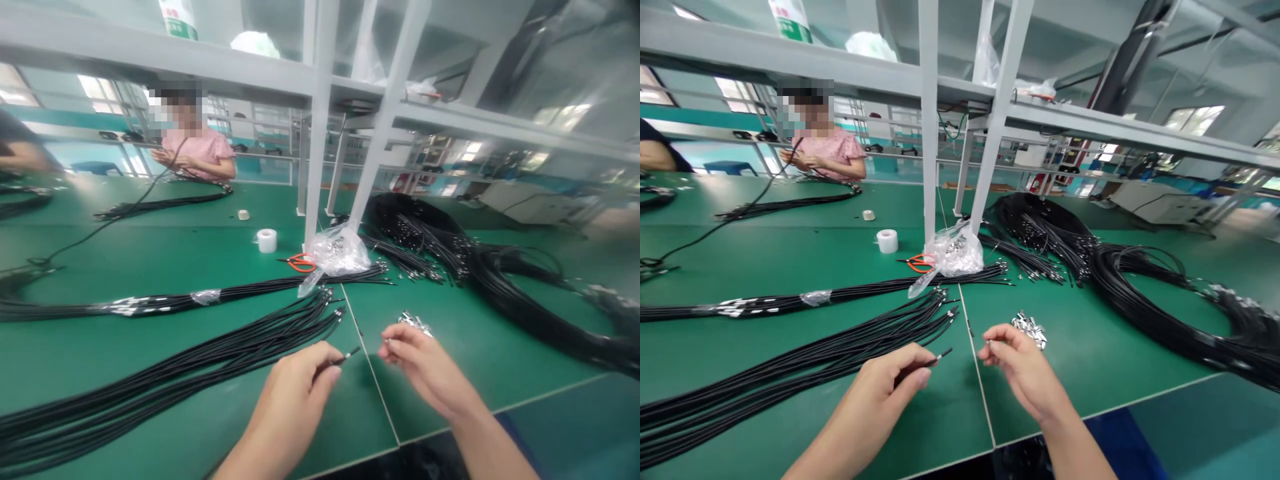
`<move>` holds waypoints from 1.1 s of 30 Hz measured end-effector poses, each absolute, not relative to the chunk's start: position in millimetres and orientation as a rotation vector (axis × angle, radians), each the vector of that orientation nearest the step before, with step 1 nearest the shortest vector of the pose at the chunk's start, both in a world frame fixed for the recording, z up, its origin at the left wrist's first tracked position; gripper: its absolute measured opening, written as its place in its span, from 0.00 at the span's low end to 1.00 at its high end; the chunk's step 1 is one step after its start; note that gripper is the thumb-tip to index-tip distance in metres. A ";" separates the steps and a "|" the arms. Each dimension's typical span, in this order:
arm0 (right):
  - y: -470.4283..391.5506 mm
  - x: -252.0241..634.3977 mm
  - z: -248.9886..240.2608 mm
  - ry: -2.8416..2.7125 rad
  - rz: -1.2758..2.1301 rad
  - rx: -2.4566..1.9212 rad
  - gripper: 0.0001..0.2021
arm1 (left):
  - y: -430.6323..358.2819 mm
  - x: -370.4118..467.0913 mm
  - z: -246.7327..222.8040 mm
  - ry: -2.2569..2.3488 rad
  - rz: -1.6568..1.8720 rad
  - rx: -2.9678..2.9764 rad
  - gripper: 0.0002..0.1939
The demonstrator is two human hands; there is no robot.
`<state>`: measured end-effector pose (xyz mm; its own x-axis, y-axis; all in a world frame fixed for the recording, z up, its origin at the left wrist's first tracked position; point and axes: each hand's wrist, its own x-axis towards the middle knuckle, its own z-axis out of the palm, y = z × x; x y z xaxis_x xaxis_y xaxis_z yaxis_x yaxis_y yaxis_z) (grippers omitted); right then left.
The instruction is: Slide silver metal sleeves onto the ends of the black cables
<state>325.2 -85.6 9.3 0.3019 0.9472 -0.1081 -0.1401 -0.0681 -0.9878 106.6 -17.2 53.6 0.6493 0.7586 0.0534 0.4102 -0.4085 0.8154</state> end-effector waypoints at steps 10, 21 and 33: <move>-91.0 282.7 -2.0 -0.605 1.321 -0.907 0.05 | -22.9 112.5 44.0 0.894 0.504 2.149 0.11; -79.2 273.3 -1.0 -0.599 1.331 -0.885 0.09 | -25.6 109.3 48.8 0.944 0.528 2.254 0.12; -90.6 288.6 12.4 -0.748 1.201 -1.068 0.09 | -27.0 116.1 44.1 1.035 0.320 2.432 0.14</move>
<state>288.6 -90.6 12.4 0.2351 0.9689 -0.0773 -0.3586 0.0125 -0.9334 116.1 -27.0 44.1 0.6878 0.7254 0.0280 0.6146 -0.6024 0.5092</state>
